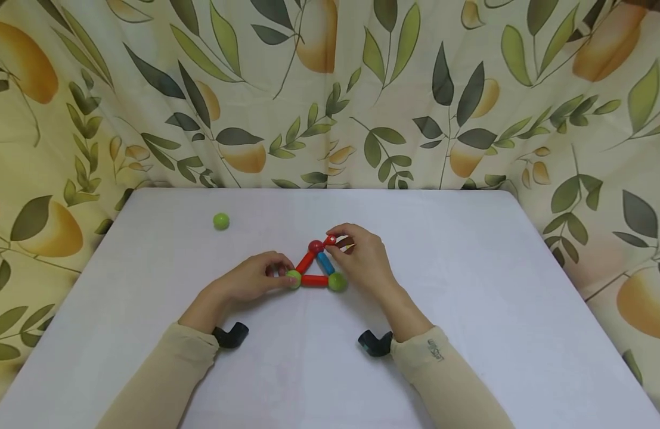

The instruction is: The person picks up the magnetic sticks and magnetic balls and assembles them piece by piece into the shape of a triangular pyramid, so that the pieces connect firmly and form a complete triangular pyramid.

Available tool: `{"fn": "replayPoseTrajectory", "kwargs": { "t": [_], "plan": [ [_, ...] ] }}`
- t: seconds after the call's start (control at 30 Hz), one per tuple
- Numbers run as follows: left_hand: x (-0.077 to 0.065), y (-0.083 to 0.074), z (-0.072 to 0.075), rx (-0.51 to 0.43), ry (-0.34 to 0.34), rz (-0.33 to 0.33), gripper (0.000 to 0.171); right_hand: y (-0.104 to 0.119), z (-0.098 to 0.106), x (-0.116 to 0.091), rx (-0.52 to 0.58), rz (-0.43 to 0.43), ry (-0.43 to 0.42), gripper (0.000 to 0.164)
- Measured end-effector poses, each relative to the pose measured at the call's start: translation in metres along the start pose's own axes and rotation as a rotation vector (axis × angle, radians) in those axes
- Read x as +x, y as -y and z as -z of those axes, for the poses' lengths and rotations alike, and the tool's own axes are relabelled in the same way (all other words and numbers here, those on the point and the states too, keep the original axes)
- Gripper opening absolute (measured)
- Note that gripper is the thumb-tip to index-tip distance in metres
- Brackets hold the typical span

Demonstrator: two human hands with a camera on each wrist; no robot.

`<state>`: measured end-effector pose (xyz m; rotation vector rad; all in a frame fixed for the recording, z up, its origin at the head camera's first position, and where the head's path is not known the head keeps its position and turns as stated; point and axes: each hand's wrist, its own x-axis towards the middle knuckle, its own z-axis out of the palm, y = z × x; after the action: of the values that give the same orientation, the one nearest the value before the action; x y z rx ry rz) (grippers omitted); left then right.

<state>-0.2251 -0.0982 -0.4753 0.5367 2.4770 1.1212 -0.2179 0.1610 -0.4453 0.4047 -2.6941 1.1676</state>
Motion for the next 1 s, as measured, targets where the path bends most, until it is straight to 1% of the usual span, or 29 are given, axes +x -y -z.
{"fn": "replayPoseTrajectory", "kwargs": {
  "t": [0.13,0.27,0.37,0.5,0.57,0.73,0.87,1.0],
  "plan": [
    [0.001,0.001,0.0,0.006,-0.001,-0.004,0.024,0.001,-0.009,0.004,-0.007,0.016,0.002,0.027],
    [0.0,0.003,0.0,0.003,0.003,0.011,0.024,0.003,-0.015,0.007,-0.011,0.029,0.011,0.025],
    [0.0,0.003,0.0,-0.003,0.003,0.014,0.024,0.005,-0.018,0.009,-0.012,0.024,0.019,0.025],
    [-0.001,0.002,-0.001,-0.003,-0.003,-0.012,0.024,0.006,-0.02,0.009,-0.031,0.03,0.017,0.025],
    [0.0,0.002,-0.003,-0.004,0.0,-0.019,0.024,0.004,-0.022,0.008,-0.05,0.034,0.017,0.026],
    [0.001,0.002,-0.006,0.002,0.002,-0.02,0.023,0.001,-0.021,0.006,-0.072,0.039,0.027,0.028],
    [0.0,0.003,-0.005,0.017,0.005,-0.016,0.024,0.002,-0.02,0.007,-0.069,0.05,0.047,0.031],
    [0.001,0.004,-0.002,0.014,-0.002,-0.011,0.024,0.004,-0.011,0.013,-0.045,0.054,0.083,0.037]
  ]
}}
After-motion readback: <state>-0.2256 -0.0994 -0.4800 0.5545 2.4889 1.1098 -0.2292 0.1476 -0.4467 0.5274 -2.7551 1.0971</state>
